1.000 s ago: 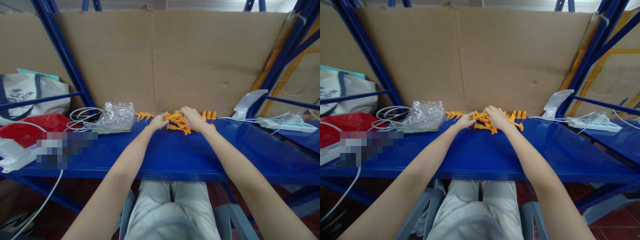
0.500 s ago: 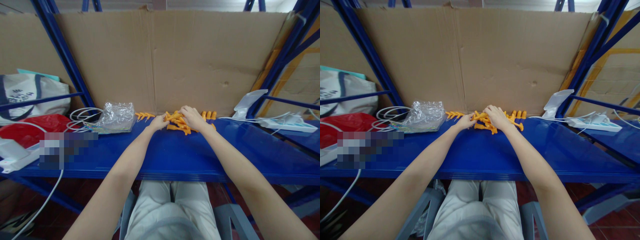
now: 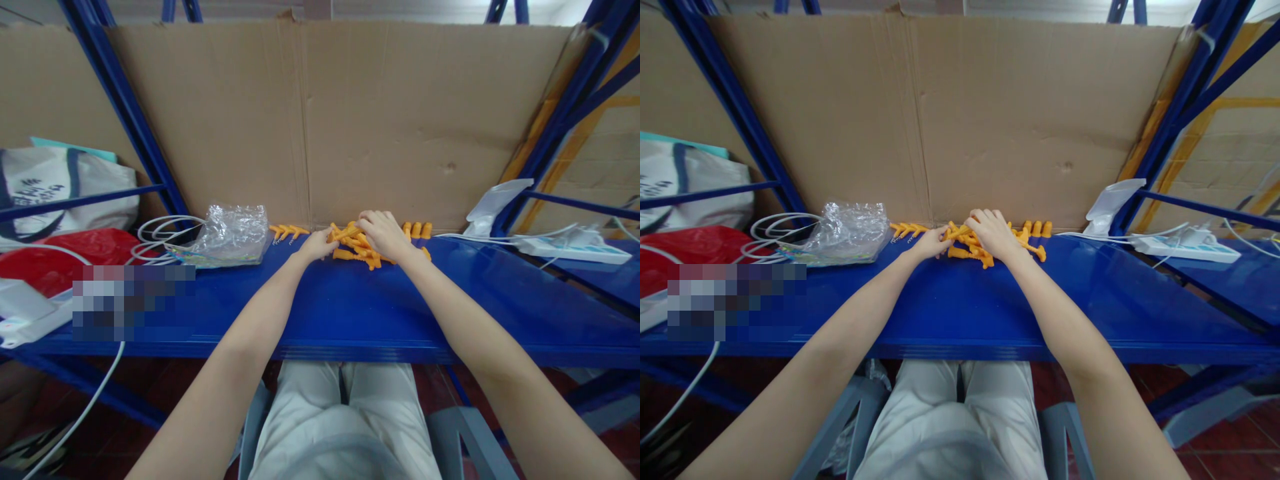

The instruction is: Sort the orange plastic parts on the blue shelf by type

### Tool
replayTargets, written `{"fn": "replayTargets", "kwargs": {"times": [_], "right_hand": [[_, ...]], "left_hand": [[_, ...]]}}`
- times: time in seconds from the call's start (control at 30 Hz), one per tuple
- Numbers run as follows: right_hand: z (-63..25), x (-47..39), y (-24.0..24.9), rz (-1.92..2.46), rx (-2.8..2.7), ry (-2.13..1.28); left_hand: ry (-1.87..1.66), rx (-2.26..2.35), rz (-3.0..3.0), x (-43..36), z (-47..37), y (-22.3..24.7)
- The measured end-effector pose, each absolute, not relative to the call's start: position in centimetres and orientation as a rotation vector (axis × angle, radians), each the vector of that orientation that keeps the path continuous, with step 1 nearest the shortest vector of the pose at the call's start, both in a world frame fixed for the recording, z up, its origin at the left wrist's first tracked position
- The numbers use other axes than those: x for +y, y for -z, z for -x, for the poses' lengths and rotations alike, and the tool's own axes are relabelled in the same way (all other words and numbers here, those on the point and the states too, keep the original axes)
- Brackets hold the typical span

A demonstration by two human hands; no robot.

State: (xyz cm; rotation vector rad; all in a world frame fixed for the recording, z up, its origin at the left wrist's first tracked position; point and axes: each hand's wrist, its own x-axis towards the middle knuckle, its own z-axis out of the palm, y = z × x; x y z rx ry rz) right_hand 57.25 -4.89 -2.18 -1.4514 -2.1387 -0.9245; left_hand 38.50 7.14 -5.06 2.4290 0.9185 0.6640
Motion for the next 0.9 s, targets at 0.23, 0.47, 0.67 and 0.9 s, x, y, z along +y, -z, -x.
{"fn": "replayTargets", "kwargs": {"times": [0.23,0.47,0.67,0.9], "right_hand": [[-57.32,-4.91,2.24,1.424,-2.154,0.921],[-57.47,-4.82,2.32,1.409,-2.147,0.897],[-57.52,-4.86,2.27,1.393,-2.125,0.910],[-57.37,-4.95,2.16,1.372,-2.125,0.877]], "left_hand": [[-0.685,0.882,-2.375,7.16,-38.47,5.07],[-0.716,0.872,-2.341,6.87,-38.60,4.89],[-0.720,0.871,-2.274,6.63,-38.64,4.52],[-0.673,0.892,-2.236,6.81,-38.62,4.44]]}}
